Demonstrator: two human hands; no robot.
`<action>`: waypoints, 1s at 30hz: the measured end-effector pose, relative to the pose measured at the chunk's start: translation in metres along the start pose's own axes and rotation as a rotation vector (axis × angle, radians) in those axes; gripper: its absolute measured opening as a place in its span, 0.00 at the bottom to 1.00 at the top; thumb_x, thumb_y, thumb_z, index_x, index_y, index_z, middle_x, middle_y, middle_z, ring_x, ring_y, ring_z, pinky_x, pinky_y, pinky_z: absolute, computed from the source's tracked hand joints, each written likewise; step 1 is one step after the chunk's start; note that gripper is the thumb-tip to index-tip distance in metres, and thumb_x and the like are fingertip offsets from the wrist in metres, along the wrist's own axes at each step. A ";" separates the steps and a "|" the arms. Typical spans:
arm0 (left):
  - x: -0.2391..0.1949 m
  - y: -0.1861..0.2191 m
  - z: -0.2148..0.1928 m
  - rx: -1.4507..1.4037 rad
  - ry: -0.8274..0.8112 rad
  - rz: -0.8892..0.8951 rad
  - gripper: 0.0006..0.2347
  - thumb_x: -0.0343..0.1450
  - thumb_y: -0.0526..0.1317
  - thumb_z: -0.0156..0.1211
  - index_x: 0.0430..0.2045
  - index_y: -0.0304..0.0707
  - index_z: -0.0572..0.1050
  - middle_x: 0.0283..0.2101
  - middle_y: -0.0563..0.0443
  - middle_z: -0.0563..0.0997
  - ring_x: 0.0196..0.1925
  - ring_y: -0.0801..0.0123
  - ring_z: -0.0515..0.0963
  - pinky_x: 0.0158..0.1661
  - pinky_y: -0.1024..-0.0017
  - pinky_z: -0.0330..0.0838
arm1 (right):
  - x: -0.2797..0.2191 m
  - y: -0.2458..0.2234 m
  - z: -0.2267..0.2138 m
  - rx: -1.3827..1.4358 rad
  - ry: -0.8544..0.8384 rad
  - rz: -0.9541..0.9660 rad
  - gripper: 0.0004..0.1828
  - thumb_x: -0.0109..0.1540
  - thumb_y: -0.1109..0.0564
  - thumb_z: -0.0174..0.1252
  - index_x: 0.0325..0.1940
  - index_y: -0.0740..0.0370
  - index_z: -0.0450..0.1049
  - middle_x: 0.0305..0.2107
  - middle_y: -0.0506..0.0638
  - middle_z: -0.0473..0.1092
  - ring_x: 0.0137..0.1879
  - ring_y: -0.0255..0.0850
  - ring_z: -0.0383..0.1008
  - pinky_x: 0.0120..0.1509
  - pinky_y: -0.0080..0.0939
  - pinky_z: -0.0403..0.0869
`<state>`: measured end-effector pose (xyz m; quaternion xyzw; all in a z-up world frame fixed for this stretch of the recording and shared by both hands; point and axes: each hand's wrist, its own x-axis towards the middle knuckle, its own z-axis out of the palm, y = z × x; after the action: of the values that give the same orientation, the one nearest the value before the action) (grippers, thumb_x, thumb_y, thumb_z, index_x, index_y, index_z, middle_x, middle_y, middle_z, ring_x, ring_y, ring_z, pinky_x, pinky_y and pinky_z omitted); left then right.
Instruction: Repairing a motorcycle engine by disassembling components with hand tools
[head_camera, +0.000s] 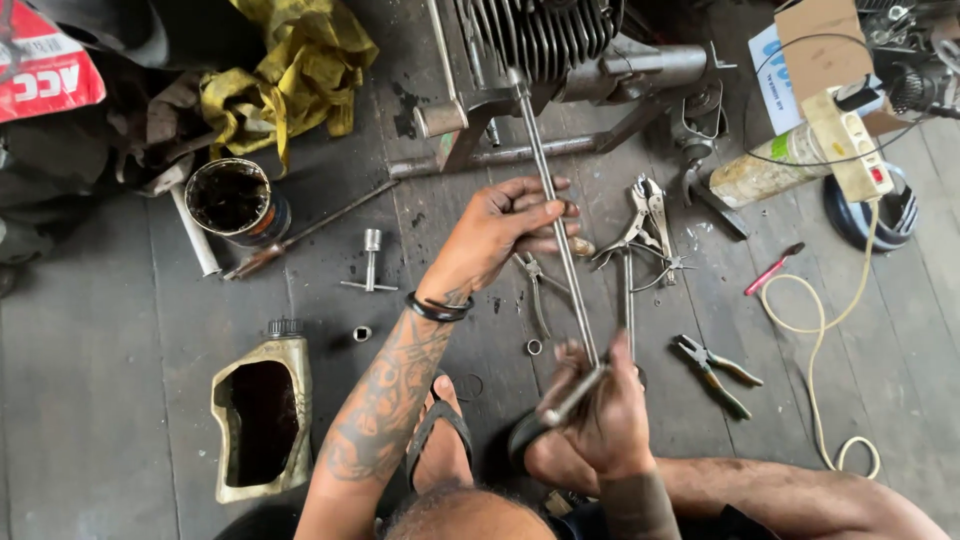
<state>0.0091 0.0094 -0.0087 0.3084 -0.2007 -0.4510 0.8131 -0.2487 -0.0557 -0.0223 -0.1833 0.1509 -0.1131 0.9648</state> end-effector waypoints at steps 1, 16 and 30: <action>0.004 -0.001 -0.003 -0.016 0.035 0.004 0.19 0.72 0.33 0.61 0.56 0.20 0.71 0.47 0.31 0.82 0.43 0.54 0.86 0.42 0.70 0.85 | -0.007 -0.001 -0.020 -0.352 0.211 -0.154 0.32 0.75 0.39 0.38 0.55 0.74 0.70 0.33 0.60 0.75 0.34 0.46 0.76 0.39 0.44 0.77; 0.000 -0.001 -0.007 -0.015 0.103 0.041 0.18 0.71 0.31 0.62 0.54 0.21 0.71 0.45 0.35 0.82 0.43 0.53 0.86 0.41 0.70 0.85 | -0.015 0.014 0.018 -0.450 0.421 -0.177 0.10 0.65 0.56 0.53 0.32 0.62 0.77 0.24 0.48 0.79 0.26 0.31 0.76 0.31 0.25 0.74; 0.003 0.003 -0.005 0.030 0.085 -0.001 0.20 0.70 0.33 0.63 0.58 0.26 0.72 0.45 0.36 0.83 0.43 0.56 0.86 0.41 0.71 0.84 | -0.013 0.006 0.028 -0.809 0.343 -0.051 0.43 0.73 0.34 0.31 0.25 0.75 0.70 0.12 0.64 0.66 0.13 0.49 0.62 0.19 0.45 0.65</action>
<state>0.0149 0.0096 -0.0101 0.3395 -0.1726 -0.4348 0.8160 -0.2502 -0.0380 0.0038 -0.5285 0.3363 -0.0977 0.7734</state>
